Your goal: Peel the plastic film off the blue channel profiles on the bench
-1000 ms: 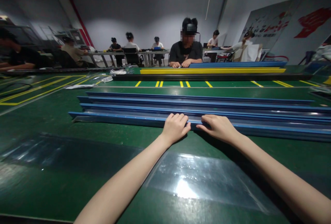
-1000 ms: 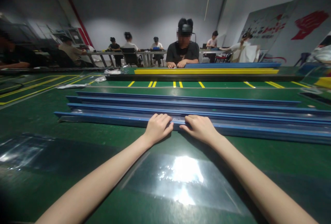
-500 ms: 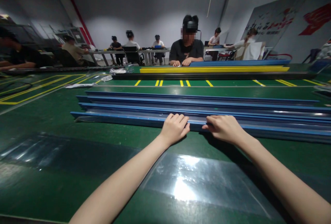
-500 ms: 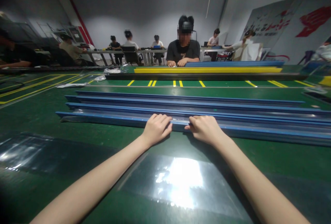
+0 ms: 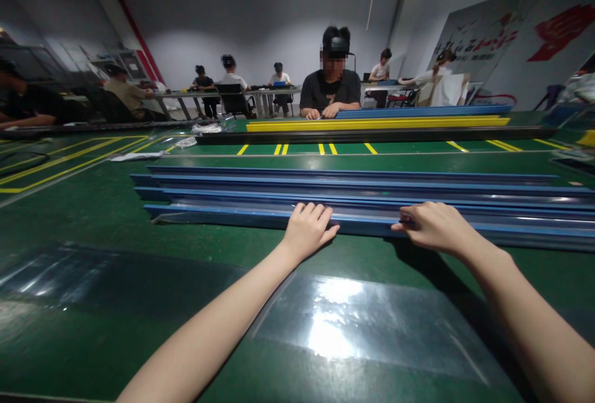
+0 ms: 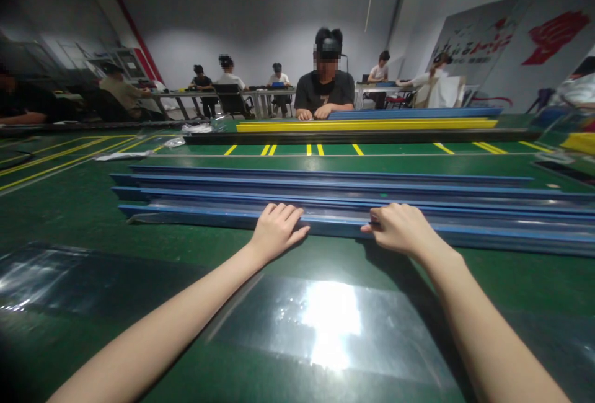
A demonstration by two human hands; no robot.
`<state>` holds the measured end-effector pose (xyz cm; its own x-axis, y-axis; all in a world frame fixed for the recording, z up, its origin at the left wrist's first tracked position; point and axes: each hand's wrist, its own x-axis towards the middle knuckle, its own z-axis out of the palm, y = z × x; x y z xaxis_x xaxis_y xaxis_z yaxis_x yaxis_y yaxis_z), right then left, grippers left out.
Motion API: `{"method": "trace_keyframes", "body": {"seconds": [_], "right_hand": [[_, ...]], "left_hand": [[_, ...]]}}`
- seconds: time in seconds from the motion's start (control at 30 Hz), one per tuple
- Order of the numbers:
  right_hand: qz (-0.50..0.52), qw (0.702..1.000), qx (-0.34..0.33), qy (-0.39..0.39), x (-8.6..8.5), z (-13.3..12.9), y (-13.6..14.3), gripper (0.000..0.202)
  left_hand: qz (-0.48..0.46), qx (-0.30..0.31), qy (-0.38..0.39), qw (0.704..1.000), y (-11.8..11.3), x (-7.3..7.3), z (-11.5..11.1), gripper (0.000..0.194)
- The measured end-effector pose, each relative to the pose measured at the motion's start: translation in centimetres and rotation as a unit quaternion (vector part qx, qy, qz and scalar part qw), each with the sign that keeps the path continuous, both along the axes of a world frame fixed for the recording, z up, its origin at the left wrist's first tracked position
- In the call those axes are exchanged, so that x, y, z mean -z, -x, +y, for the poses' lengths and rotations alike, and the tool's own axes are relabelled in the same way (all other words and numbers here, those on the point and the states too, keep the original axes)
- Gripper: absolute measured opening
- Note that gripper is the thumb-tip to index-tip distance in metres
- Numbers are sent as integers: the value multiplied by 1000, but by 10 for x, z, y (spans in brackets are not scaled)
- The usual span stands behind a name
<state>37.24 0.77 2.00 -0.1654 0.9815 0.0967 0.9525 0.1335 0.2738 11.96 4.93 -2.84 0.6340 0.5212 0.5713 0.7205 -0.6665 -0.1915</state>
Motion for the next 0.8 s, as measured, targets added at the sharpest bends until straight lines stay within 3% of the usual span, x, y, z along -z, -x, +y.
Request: {"method": "trace_keyframes", "body": {"seconds": [0.23, 0.4, 0.63, 0.8], "right_hand": [[16, 999, -33, -16, 3, 0, -6, 40], [27, 997, -66, -29, 8, -1, 9, 46], [47, 980, -163, -100, 22, -3, 40, 37], [49, 978, -162, -126, 27, 0, 44, 23]], "left_hand": [[-2, -18, 13, 1000, 0, 0, 0, 38], [-9, -23, 21, 999, -1, 1, 0, 38], [-8, -26, 20, 999, -1, 1, -1, 39], [-10, -22, 21, 999, -1, 0, -1, 38]]}}
